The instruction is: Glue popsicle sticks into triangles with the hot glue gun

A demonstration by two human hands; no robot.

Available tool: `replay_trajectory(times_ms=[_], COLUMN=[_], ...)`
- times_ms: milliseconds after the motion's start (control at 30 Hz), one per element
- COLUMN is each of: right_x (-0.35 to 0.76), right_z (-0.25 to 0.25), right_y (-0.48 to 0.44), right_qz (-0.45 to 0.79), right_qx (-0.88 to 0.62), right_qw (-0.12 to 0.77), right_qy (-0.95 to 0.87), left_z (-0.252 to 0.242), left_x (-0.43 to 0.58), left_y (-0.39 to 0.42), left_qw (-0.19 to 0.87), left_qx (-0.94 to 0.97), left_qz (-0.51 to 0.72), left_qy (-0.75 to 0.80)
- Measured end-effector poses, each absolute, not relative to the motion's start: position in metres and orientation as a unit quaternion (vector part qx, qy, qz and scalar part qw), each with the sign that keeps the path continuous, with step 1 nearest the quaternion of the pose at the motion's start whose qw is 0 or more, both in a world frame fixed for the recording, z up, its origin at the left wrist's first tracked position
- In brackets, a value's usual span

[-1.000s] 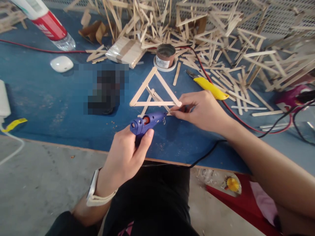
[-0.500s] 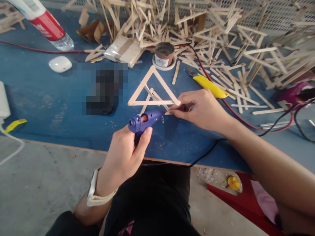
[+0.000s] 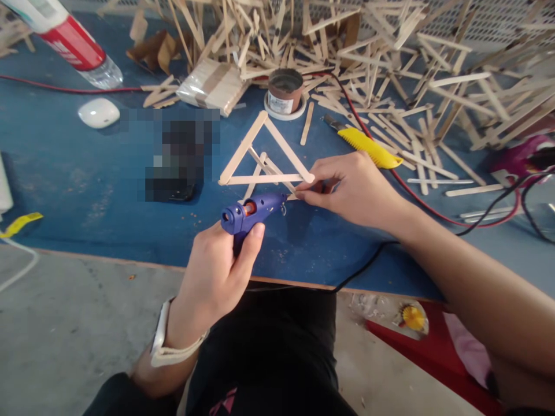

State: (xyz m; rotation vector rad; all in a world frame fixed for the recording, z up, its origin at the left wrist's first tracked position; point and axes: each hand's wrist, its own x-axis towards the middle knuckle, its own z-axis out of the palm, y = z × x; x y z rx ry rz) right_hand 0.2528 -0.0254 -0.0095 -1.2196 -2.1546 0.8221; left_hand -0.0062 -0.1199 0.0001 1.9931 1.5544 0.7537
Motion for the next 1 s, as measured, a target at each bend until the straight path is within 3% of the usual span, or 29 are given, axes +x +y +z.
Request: replay_trajectory(times_ms=[1000], right_x=[0.2527], right_z=[-0.0093], right_y=[-0.0258], right_qz=[0.291], right_qx=[-0.448], right_qw=[0.264], right_qy=[-0.804], left_z=[-0.0004], left_x=[-0.0048], left_y=[-0.1201], left_qw=[0.243], left_qx=[0.734], left_qz=[0.281], left_qy=[0.568])
